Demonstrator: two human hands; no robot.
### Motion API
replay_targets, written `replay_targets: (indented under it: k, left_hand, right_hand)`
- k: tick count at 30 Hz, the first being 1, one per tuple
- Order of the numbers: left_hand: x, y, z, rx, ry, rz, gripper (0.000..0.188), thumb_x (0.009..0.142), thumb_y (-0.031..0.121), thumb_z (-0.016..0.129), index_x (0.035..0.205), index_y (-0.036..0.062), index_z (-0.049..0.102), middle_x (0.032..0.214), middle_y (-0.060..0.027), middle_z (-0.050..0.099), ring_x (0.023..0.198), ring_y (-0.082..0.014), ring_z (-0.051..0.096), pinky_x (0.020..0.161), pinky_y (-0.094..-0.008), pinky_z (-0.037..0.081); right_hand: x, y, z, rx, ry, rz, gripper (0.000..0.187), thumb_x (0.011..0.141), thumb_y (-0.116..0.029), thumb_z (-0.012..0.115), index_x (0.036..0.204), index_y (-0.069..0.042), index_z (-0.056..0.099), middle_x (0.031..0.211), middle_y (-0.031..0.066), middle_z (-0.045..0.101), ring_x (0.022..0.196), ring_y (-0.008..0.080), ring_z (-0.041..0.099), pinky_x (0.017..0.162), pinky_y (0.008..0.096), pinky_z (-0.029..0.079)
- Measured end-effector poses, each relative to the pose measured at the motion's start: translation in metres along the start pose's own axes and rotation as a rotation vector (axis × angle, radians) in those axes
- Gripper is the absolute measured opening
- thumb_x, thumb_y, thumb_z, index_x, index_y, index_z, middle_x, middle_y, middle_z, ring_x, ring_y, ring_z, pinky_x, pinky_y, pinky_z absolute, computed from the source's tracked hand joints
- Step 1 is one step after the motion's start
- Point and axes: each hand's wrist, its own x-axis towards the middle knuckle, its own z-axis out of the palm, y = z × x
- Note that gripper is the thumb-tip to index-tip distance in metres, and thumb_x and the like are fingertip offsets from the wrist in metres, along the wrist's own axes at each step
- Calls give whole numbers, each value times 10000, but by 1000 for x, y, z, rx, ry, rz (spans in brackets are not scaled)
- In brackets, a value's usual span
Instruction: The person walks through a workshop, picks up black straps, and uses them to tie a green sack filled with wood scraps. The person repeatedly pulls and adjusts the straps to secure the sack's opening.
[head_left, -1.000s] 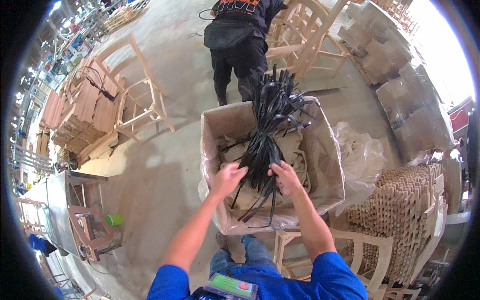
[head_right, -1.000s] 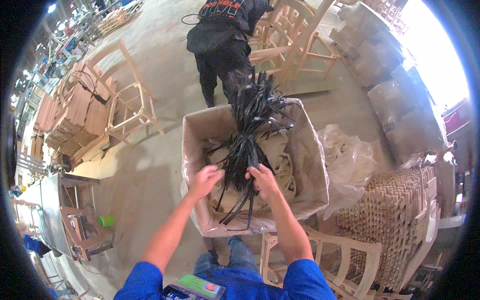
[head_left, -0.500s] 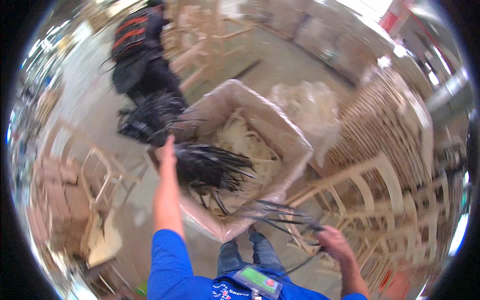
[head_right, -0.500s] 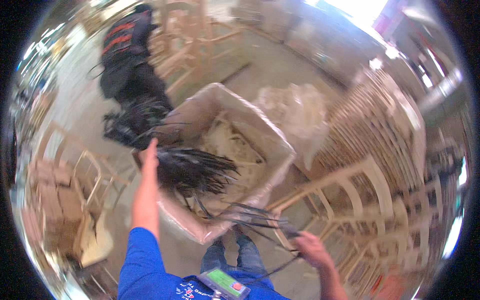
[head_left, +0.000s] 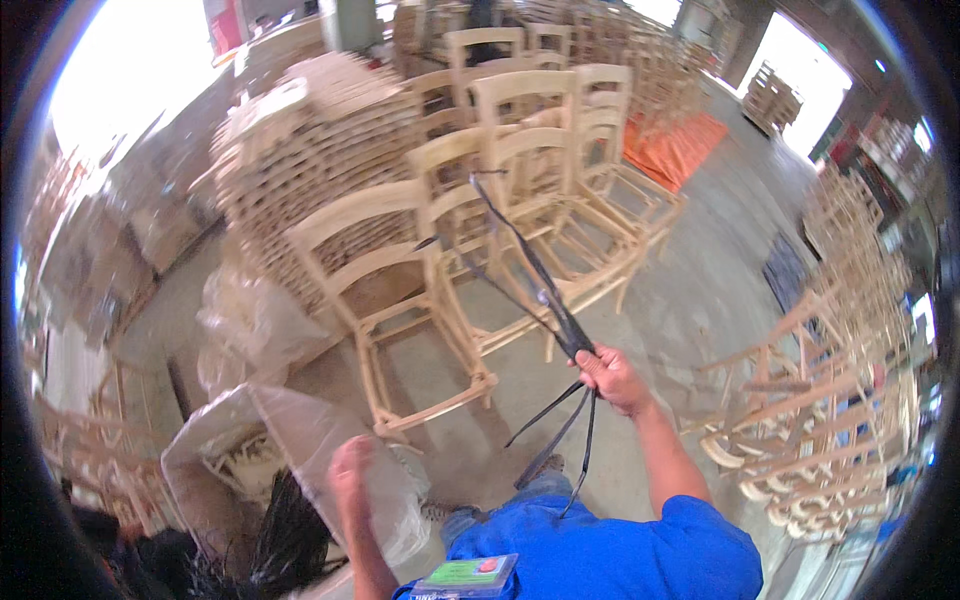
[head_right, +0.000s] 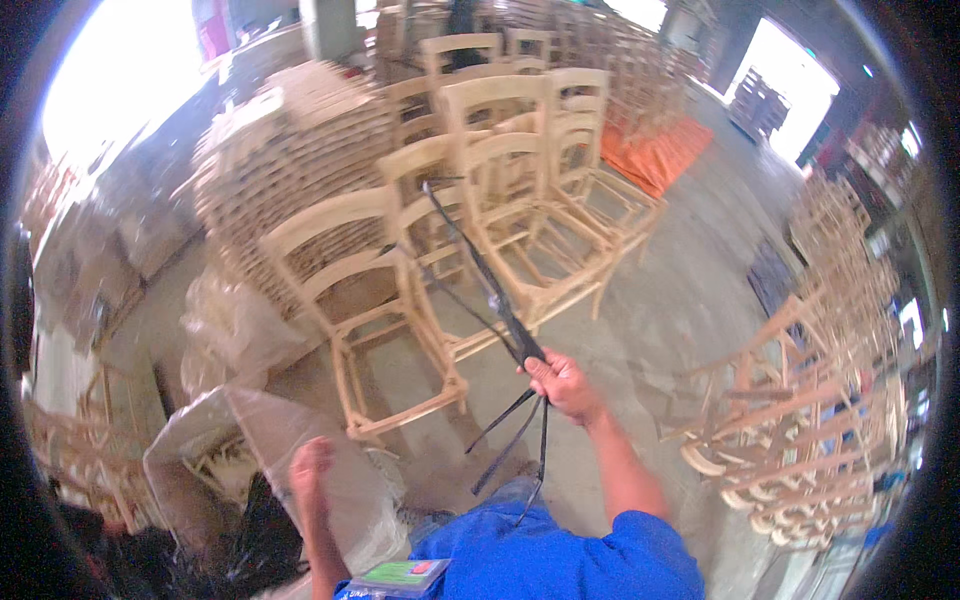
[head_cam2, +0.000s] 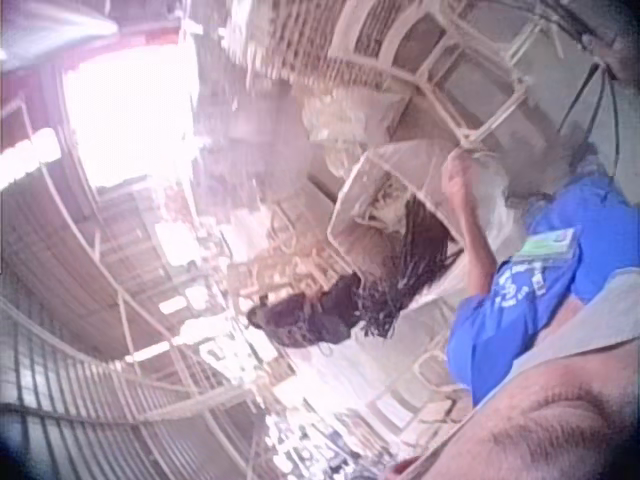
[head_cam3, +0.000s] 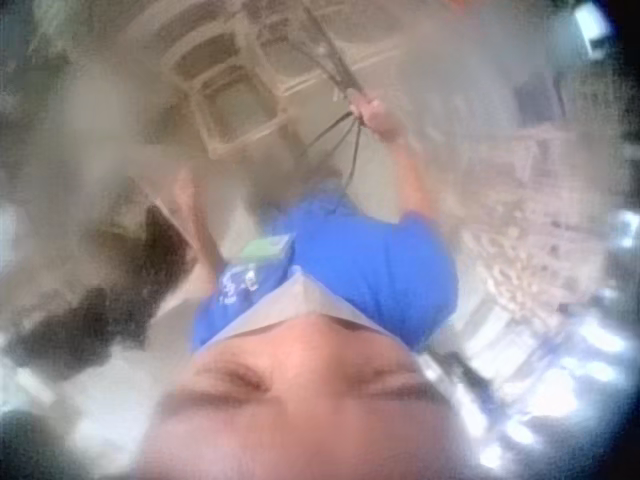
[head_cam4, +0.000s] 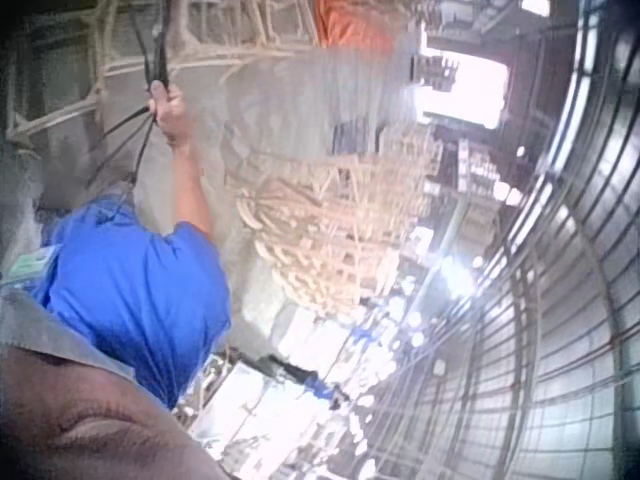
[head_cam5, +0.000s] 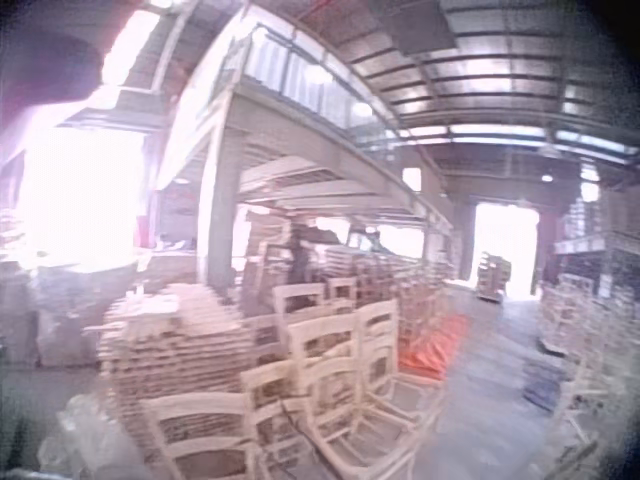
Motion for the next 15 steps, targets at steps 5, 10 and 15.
replay_targets:
  k: [5, 10, 15]
  left_hand:
    - [-43, 62, 351, 40, -1013, -38, 472, 1048, 351, 584, 1369, 6, 563, 1153, -133, 718, 1075, -222, 660, 974, -376, 508]
    - [-52, 36, 566, -314, -976, -621, 347, 1084, 376, 488, 1168, 49, 571, 924, -105, 672, 841, -256, 652, 778, -435, 543]
    - [-29, 36, 736, -337, -978, -694, 301, 1089, 348, 474, 954, 87, 536, 717, -41, 510, 667, -236, 559, 676, -443, 533]
  right_hand:
    - [-63, 50, -129, -81, 106, 111, 256, 1057, -328, 577, 1030, -109, 708, 658, -74, 482, 593, 44, 432, 533, 244, 357]
    - [-88, 95, -207, -300, 214, 168, 249, 1055, -292, 558, 1032, -94, 707, 668, 17, 572, 638, 131, 548, 604, 332, 474]
    - [-98, 100, -342, -354, 432, 272, 256, 1046, -276, 564, 1025, -74, 719, 723, 85, 644, 672, 184, 607, 627, 375, 486]
